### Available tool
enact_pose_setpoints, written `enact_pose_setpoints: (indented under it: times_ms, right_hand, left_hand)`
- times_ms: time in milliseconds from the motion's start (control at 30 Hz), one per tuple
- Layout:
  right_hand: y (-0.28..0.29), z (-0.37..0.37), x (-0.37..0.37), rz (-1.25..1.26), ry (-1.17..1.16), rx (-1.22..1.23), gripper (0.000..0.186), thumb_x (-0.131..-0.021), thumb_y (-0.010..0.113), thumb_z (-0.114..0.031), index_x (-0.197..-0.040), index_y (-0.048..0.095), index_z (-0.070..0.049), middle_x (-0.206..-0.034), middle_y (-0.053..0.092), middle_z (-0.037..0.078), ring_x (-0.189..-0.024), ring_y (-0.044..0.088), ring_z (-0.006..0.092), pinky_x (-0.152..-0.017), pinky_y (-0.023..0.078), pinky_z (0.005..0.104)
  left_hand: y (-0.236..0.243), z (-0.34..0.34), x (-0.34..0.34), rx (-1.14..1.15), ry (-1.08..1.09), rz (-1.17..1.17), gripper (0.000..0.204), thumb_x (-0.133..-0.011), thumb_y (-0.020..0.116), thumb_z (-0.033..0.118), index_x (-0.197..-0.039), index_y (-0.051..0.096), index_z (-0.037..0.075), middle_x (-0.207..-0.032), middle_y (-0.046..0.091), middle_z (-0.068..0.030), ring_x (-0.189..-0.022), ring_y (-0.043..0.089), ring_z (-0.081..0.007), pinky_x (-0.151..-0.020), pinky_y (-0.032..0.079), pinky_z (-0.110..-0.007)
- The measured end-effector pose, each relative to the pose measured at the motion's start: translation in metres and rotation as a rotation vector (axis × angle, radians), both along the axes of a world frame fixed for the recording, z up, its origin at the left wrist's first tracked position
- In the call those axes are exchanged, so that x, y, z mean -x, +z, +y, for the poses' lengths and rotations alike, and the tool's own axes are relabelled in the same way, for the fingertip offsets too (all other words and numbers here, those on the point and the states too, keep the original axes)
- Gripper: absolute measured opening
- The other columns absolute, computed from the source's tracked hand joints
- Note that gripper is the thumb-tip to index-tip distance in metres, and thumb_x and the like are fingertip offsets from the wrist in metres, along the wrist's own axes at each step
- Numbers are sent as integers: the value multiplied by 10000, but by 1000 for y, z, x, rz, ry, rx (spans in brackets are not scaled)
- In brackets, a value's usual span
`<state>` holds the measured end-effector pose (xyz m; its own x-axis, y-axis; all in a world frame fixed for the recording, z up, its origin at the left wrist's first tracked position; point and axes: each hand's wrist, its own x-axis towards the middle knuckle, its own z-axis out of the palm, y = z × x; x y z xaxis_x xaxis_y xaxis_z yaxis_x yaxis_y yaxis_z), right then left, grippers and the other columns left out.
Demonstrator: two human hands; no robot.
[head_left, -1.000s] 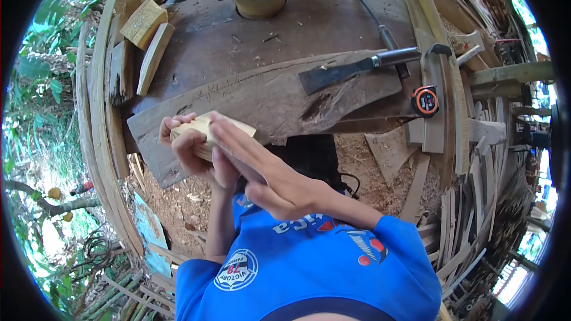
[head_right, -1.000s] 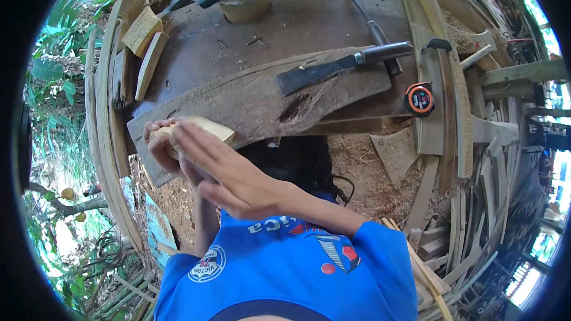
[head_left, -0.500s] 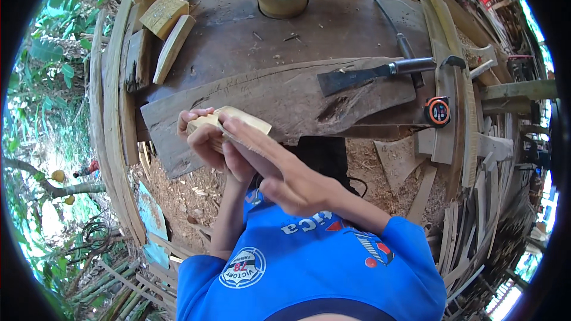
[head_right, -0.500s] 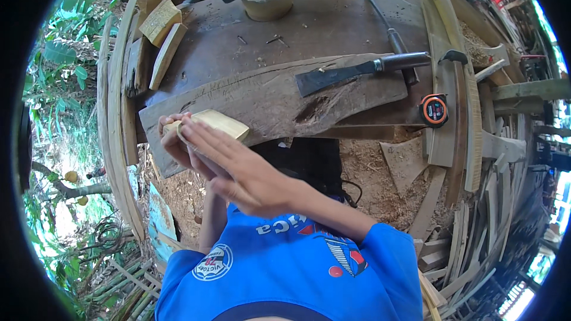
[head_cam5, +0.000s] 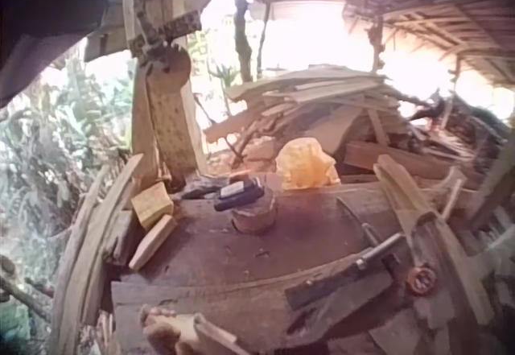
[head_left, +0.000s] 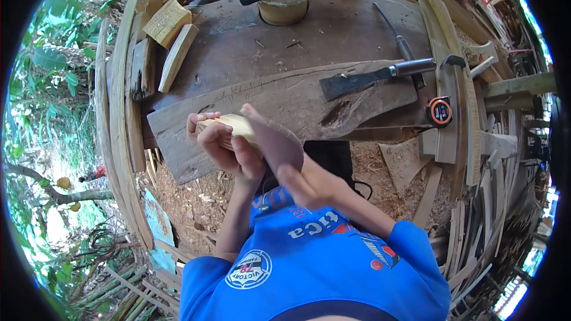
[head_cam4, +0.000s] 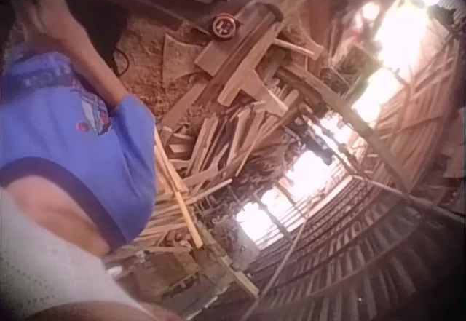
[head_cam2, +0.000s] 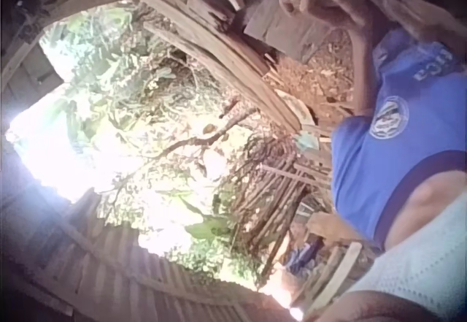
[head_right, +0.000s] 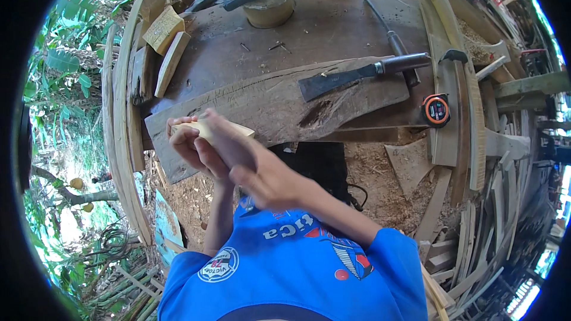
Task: The person carves small wooden blocks using a machete and a sanding disc at an outdoor workbench. They smooth the wood with the sanding disc, then use the machete to shave and shape the blocks, occasionally wiping the surface with a cloth. The person handles multiple wooden pieces, including a larger block with carved patterns, and uses a hammer to tap the wood.
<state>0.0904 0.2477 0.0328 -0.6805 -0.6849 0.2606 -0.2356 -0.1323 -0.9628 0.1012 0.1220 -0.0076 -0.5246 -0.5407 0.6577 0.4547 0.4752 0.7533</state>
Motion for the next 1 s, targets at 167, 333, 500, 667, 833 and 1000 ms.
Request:
enact_pose_setpoints:
  times_ms: [167,333,500,667,833,1000]
  right_hand:
    - [-7,0,4,32,-58,19,629,-929,378,-261,-1412,79,8,-1399,258,250,-1308,264,351,-1064,213,357]
    - [-28,1,5,-205,-50,-117,594,-921,381,-175,-1410,99,12,-1428,219,233,-1341,221,294,-1076,184,347]
    - [-1,6,-1,-175,-88,58,545,-893,354,-82,-1398,178,18,-1440,228,200,-1347,207,293,-1080,169,341]
    - [-22,1,-2,-304,-113,118,650,-782,359,22,-1402,163,22,-1452,199,200,-1365,155,280,-1094,135,352]
    - [-11,1,2,-162,-101,136,783,-653,344,67,-1408,145,18,-1462,162,207,-1373,114,292,-1103,92,356]
    - [-7,3,-9,-60,-133,110,805,-633,339,76,-1411,149,0,-1457,160,220,-1378,66,301,-1106,63,368]
  left_hand:
    - [15,1,5,185,81,-105,285,-839,496,328,-880,432,53,-880,377,-99,-931,368,-214,-851,315,-371]
    - [15,-2,6,189,84,-178,400,-762,616,382,-964,476,66,-942,416,-111,-1008,308,-256,-864,277,-388]
    - [25,-4,-4,26,-154,-160,506,-742,624,391,-1088,468,56,-1051,370,-147,-1060,323,-271,-902,280,-387]
    - [23,-15,-18,-30,-293,-229,514,-681,726,218,-1089,459,53,-1070,391,-124,-982,432,-213,-847,369,-328]
    - [17,-6,-28,-263,-255,-202,532,-576,807,50,-1011,501,54,-884,518,-70,-769,523,-155,-660,427,-239]
    - [15,-11,-25,-141,-265,-173,373,-561,808,56,-858,583,44,-789,555,-57,-721,559,-144,-648,455,-240]
